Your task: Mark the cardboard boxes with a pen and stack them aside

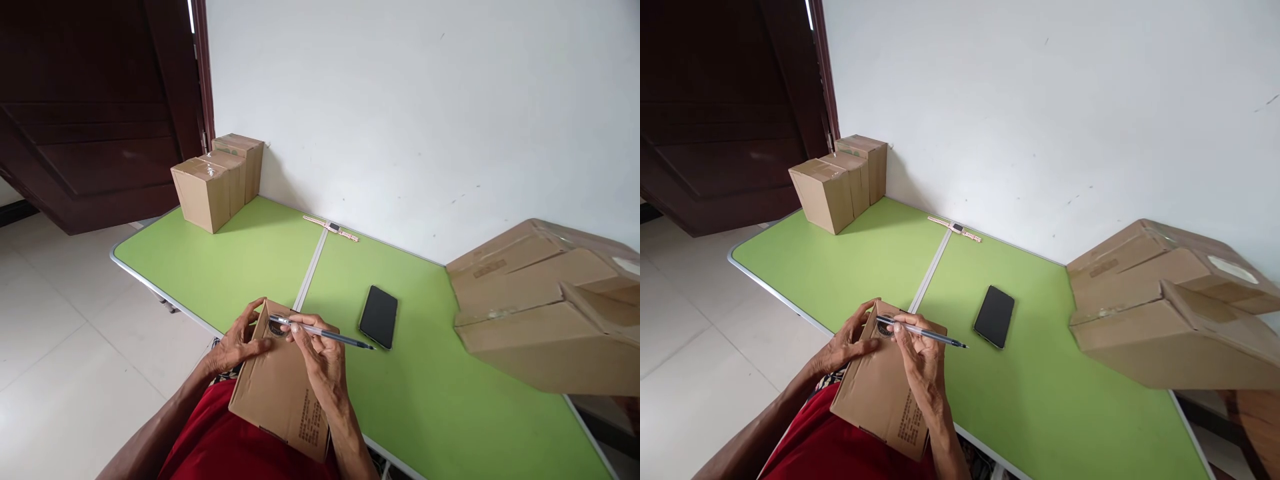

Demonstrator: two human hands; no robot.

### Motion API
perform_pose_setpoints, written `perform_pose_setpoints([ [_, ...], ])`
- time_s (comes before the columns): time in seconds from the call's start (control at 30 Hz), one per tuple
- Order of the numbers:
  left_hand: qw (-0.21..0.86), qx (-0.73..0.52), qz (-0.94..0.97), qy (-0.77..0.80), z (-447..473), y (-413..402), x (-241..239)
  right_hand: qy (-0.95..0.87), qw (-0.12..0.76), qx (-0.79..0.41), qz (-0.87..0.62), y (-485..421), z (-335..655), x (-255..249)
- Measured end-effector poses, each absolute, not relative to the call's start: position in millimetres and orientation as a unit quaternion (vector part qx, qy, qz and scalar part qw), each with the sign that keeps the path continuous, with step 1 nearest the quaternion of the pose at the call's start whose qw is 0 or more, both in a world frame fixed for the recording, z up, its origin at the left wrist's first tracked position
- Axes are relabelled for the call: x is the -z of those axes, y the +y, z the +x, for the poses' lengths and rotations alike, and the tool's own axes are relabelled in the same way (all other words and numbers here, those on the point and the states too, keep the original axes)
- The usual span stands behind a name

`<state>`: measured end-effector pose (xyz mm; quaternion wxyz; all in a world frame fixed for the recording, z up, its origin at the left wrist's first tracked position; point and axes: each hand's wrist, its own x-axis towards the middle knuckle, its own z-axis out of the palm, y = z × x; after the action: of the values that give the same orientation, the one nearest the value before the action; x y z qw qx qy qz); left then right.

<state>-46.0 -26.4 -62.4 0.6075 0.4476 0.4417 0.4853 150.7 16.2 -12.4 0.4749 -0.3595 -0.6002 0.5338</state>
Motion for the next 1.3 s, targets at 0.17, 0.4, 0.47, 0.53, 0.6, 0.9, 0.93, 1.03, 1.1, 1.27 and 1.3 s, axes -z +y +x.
perform_pose_setpoints([
  [0.17,0.602,-0.481,0.46,0.441,-47.7,-27.1,64.0,-0.574,0.48,-0.583,-0.317,12.4,154.1,9.1],
  [0.4,0.587,-0.476,0.476,0.449,-49.6,-26.0,64.9,-0.625,0.426,-0.566,-0.326,-3.2,154.1,-11.2],
  [0.47,0.59,-0.48,0.474,0.445,-48.7,-25.7,64.3,-0.62,0.423,-0.566,-0.341,-9.7,155.3,-15.9],
  [0.53,0.598,-0.483,0.466,0.438,-47.8,-26.0,63.2,-0.597,0.434,-0.573,-0.357,-15.7,158.8,-19.3],
  [0.6,0.606,-0.486,0.46,0.431,-47.2,-26.9,62.2,-0.578,0.435,-0.588,-0.362,-20.0,165.0,-22.3],
  [0.9,0.607,-0.487,0.456,0.432,-47.7,-28.1,60.8,-0.513,0.502,-0.663,-0.211,-22.9,183.2,-36.9],
  [0.93,0.607,-0.486,0.455,0.434,-47.5,-27.9,60.0,-0.52,0.507,-0.651,-0.22,-23.2,182.4,-35.5],
  [1.03,0.607,-0.486,0.454,0.435,-46.8,-27.3,58.2,-0.54,0.52,-0.588,-0.305,-23.4,177.9,-26.0],
  [1.1,0.608,-0.487,0.454,0.434,-46.5,-27.0,58.6,-0.537,0.529,-0.552,-0.357,-22.2,173.9,-17.2],
  [1.27,0.614,-0.492,0.447,0.426,-47.4,-25.9,66.2,-0.475,0.55,-0.584,-0.362,-14.3,164.2,3.6],
  [1.3,0.614,-0.492,0.446,0.427,-47.6,-25.8,67.6,-0.465,0.551,-0.588,-0.366,-12.7,163.0,7.2],
])
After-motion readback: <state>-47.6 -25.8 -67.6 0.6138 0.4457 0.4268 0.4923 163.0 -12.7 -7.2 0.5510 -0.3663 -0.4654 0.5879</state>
